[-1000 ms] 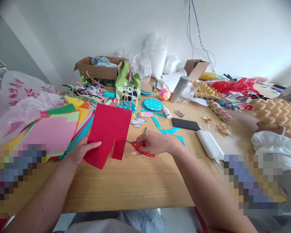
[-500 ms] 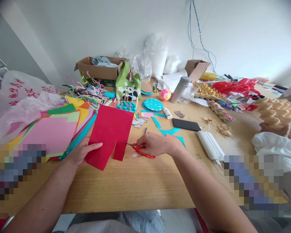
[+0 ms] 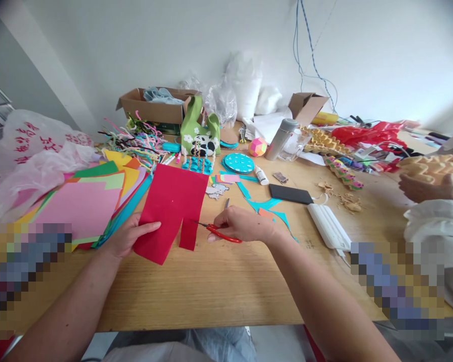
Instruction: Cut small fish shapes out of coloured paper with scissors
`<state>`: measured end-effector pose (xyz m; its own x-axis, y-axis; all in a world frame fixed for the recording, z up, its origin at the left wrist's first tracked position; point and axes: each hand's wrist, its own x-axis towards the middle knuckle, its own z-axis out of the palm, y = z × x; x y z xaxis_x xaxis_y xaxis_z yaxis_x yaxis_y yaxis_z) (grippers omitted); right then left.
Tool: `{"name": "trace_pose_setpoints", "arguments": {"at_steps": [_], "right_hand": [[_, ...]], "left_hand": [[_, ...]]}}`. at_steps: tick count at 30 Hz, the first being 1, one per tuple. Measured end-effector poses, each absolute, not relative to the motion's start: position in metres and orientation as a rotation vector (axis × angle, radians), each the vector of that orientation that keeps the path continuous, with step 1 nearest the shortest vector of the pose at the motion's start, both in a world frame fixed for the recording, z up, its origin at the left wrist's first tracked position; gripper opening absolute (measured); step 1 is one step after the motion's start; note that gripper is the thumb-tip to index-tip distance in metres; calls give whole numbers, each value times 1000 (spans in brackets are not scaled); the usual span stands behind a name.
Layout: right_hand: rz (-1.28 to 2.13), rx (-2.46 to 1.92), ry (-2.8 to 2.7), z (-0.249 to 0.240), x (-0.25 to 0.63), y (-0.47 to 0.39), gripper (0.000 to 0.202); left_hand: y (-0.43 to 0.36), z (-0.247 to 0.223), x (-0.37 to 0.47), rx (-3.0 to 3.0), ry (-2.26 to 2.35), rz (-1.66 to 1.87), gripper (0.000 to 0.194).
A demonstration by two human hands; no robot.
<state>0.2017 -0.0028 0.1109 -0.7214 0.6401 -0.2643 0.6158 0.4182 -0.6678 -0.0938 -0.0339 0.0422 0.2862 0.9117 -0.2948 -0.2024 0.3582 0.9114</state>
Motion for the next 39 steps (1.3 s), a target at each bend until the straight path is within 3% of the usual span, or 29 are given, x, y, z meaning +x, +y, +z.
{"name": "trace_pose_setpoints", "arguments": {"at_steps": [13,39], "right_hand": [[1185,-1177,-2668,106,199,-1,53],[1334,-1193,-2622,106,198,-5,52]], "left_hand": [[-34,47,-92,902,992,823,27],[-35,39,-85,740,907,856,38]]}}
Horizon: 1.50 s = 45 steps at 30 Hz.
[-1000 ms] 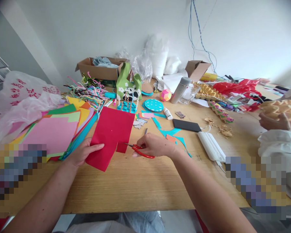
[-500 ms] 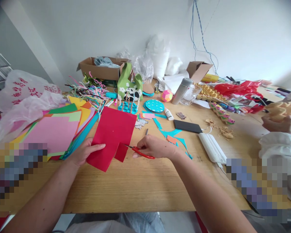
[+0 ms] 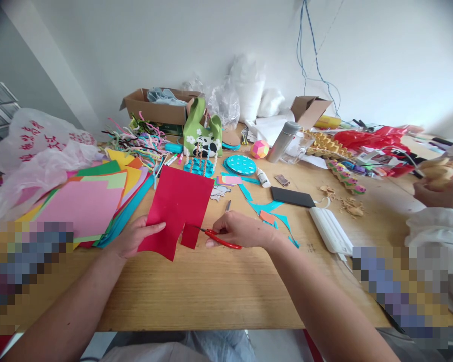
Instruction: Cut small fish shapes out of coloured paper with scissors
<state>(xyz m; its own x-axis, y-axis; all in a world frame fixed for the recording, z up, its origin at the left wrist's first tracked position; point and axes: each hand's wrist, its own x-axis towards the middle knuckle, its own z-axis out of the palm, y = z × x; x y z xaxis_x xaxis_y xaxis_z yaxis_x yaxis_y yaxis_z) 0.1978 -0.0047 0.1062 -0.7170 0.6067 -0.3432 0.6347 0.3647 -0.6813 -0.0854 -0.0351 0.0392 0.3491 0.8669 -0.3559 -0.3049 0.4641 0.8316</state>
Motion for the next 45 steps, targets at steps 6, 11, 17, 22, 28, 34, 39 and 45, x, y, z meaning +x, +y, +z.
{"name": "trace_pose_setpoints", "arguments": {"at_steps": [6,11,17,22,28,34,39,45], "right_hand": [[-1249,1185,2592,107,195,-6,51],[-1208,1186,2604,108,195,-7,51],[-1156,1192,2608,109,194,-8,53],[-1088,1245,2586,112,192,-10,52],[-1021,1285,2589,115,191,-11,51],[-1141,1245,2559,120,193,-13,51],[-1147,1215,2590,119,193,-14,49],[-1129,1212,2596,119,193,-14,49]], "left_hand": [[-36,39,-83,721,904,842,40],[-37,41,-82,696,928,857,36],[-37,39,-83,648,899,854,38],[-38,38,-84,659,878,869,41],[-39,39,-84,653,866,859,41],[-40,41,-82,628,881,829,38],[-40,42,-82,636,892,811,37],[-40,42,-82,638,893,796,38]]}}
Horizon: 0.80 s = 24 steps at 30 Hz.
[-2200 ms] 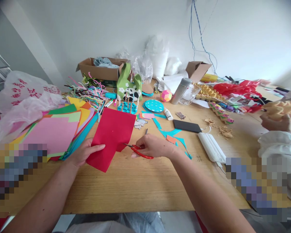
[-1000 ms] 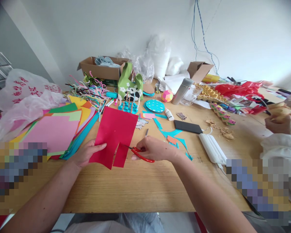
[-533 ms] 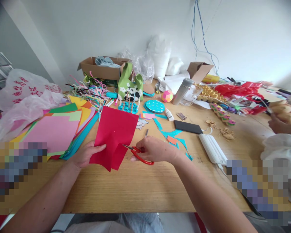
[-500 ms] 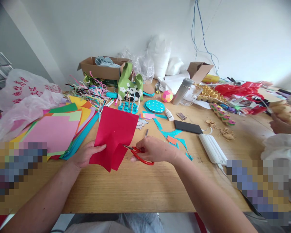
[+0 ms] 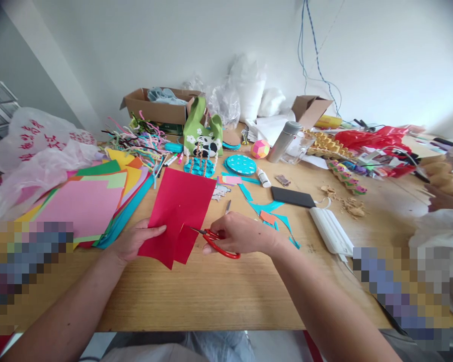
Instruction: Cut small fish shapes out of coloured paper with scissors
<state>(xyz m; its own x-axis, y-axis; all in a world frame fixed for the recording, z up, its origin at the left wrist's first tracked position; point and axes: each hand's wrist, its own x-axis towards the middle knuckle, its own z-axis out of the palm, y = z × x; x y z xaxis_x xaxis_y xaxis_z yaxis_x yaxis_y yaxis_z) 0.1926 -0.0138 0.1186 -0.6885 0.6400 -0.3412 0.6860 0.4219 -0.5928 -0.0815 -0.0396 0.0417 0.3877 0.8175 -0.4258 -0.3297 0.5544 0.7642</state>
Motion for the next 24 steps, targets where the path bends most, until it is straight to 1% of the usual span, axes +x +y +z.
{"name": "trace_pose_setpoints", "arguments": {"at_steps": [12,24], "right_hand": [[-1123,1189,2614,117,194,-13,49],[-855,1260,2594,120,197,-12,52]], "left_hand": [[-40,43,-81,636,900,808,40],[-39,41,-82,672,882,817,40]]}}
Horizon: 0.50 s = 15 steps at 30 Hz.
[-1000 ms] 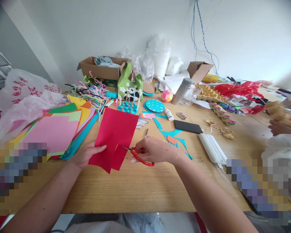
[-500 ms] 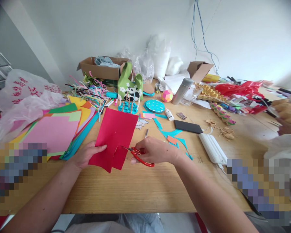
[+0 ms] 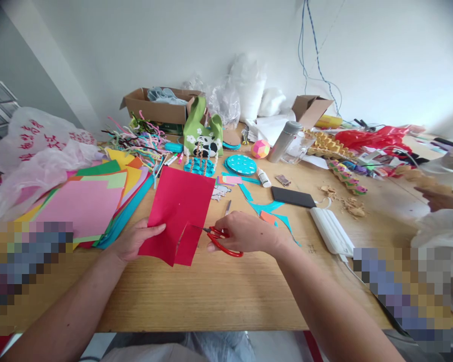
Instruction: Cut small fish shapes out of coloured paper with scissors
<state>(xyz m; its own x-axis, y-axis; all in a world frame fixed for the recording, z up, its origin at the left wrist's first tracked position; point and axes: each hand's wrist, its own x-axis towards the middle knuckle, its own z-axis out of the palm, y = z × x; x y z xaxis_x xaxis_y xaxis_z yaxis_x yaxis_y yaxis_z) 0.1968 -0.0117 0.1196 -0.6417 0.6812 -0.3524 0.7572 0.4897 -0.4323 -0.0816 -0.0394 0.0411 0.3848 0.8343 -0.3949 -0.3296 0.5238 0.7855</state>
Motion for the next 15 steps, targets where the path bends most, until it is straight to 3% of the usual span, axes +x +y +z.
{"name": "trace_pose_setpoints", "arguments": {"at_steps": [15], "right_hand": [[-943,1215,2621,127,200,-10,49]], "left_hand": [[-37,38,-83,622,884,833,40]]}}
